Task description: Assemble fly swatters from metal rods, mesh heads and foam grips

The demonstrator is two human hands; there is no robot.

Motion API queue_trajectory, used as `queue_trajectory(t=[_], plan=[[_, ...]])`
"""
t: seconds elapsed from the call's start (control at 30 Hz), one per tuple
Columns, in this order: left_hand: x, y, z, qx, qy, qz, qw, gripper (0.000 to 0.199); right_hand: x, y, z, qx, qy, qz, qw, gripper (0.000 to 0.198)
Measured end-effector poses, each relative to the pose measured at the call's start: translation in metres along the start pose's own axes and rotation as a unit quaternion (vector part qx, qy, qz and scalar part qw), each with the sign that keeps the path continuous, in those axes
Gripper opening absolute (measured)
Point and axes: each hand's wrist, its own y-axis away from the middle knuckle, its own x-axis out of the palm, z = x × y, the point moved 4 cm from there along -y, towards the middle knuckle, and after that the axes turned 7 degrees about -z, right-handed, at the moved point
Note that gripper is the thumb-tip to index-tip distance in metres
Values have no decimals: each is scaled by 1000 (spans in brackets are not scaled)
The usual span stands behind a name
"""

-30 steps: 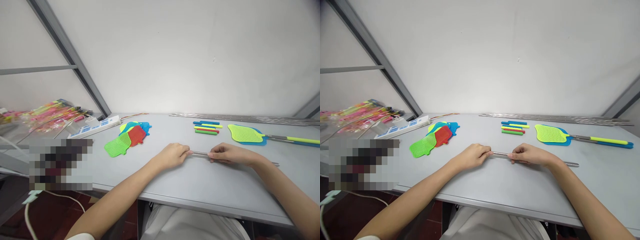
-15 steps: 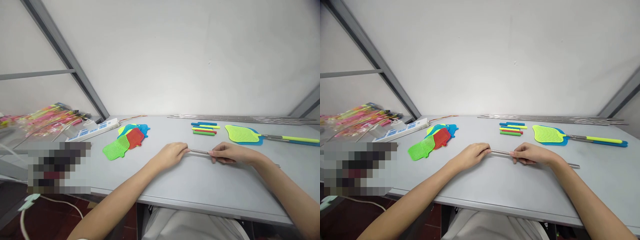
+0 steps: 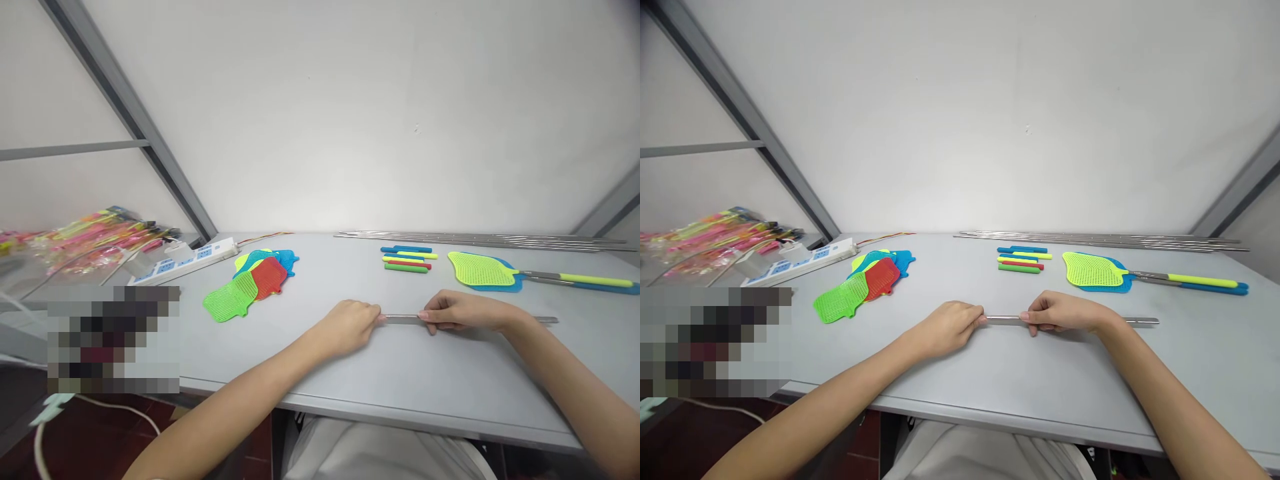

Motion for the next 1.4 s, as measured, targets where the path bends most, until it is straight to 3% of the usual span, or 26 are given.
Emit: queue_trajectory(t=[0.67, 0.93, 1.4], plan=[[4, 2, 6, -47, -1, 23, 999, 31, 8, -5, 7, -15, 50, -35, 998, 48], [1, 2, -3, -56, 22, 42, 997, 33, 15, -8, 14, -11, 22, -27, 999, 51], [-7, -1, 3, -47, 77, -13, 996, 35, 12, -6, 5, 5, -95, 18, 995, 47]])
